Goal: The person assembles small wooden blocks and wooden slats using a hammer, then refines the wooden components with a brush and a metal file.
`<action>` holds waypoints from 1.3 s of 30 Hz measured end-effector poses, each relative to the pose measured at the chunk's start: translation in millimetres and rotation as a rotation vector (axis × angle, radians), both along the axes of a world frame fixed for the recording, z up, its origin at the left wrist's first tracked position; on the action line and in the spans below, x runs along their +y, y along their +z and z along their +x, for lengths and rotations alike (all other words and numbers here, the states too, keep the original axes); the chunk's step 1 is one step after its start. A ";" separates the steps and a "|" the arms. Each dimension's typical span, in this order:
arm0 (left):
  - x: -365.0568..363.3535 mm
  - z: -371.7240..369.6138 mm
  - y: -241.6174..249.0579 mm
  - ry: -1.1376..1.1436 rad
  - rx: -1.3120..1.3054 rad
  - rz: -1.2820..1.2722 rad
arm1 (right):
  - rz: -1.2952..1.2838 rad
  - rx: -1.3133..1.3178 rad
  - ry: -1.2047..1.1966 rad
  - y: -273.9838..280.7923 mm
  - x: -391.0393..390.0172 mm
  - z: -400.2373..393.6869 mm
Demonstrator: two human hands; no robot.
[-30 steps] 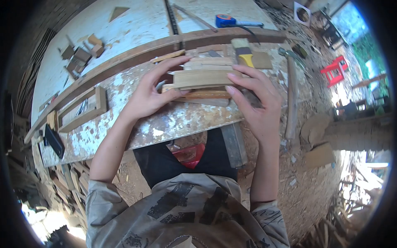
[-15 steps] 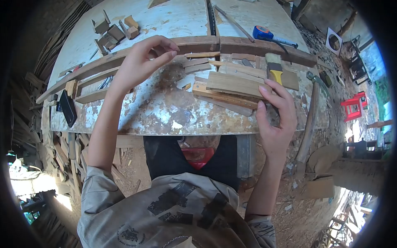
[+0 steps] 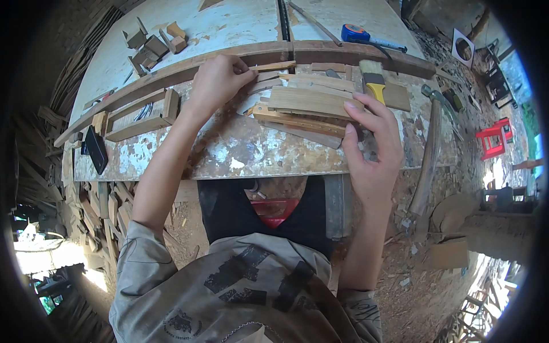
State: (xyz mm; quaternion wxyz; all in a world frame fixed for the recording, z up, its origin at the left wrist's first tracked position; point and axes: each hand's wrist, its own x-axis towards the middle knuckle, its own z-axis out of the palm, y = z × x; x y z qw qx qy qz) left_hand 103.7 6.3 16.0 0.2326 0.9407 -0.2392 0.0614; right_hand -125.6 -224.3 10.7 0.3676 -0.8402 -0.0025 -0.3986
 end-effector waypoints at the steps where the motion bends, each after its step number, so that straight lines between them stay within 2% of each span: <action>1: -1.7 1.5 -3.0 0.007 0.003 -0.008 | 0.015 0.004 0.009 0.5 0.0 -0.1; 5: -5.6 4.0 -4.5 0.002 0.065 -0.012 | 0.011 -0.007 0.021 1.0 -0.2 0.2; 17: -8.2 1.1 -13.0 -0.010 -0.040 -0.071 | 0.024 -0.012 0.020 -1.0 0.2 2.7; 26: -14.9 1.8 -8.9 0.000 -0.015 -0.027 | 0.034 -0.011 0.017 -1.8 -0.3 4.3; 32: -15.5 3.3 -20.0 0.025 -0.004 -0.152 | 0.034 -0.019 0.018 -3.3 0.2 3.6; 39: -17.6 0.7 -18.3 0.043 -0.002 -0.184 | 0.059 -0.028 0.021 -4.0 3.1 3.0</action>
